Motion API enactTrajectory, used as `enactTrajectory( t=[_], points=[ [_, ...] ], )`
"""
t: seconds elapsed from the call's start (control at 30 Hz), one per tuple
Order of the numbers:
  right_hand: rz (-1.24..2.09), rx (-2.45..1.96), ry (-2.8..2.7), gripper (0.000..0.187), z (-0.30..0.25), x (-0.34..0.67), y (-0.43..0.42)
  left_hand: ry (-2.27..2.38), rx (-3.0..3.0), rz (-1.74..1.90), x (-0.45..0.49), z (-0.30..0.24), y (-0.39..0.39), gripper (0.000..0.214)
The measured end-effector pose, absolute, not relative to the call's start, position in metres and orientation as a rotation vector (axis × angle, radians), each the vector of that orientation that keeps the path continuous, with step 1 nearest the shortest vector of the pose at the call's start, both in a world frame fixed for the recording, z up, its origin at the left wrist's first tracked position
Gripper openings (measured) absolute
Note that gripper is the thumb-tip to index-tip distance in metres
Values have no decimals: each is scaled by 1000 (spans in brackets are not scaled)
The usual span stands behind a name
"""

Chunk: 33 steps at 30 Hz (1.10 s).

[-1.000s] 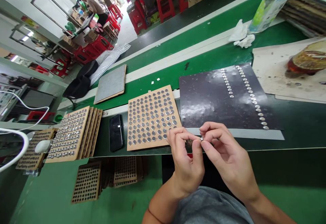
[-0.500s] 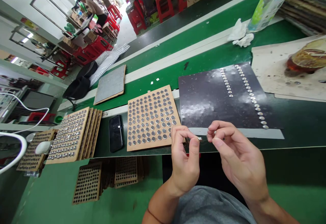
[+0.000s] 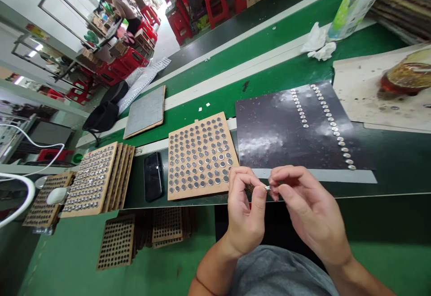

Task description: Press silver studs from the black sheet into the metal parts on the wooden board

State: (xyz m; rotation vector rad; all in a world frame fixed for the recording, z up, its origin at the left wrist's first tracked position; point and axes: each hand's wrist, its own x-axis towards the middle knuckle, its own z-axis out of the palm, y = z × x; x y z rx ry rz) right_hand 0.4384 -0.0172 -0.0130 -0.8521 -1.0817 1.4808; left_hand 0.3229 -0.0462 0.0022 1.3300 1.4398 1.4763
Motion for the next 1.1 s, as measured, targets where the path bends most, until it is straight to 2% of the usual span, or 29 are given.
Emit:
enactTrajectory(
  t=[0.1, 0.27, 0.63, 0.9, 1.1],
  points=[
    [1470, -843, -1110, 10, -12, 438, -18, 1462, 1335, 1475, 323, 2, -46, 17],
    [1430, -831, -1119, 25, -9, 438, -18, 1570, 1340, 1486, 324, 1, -46, 20],
    [1182, -964, -1283, 11, 1, 430, -19, 1677, 1363, 1516, 327, -1, -47, 18],
    [1208, -994, -1237, 16, -2, 426, -19, 1631, 1202, 1513, 329, 4, -45, 29],
    [1207, -993, -1195, 13, -7, 424, -21, 1625, 1108, 1480, 330, 6, -42, 35]
  ],
)
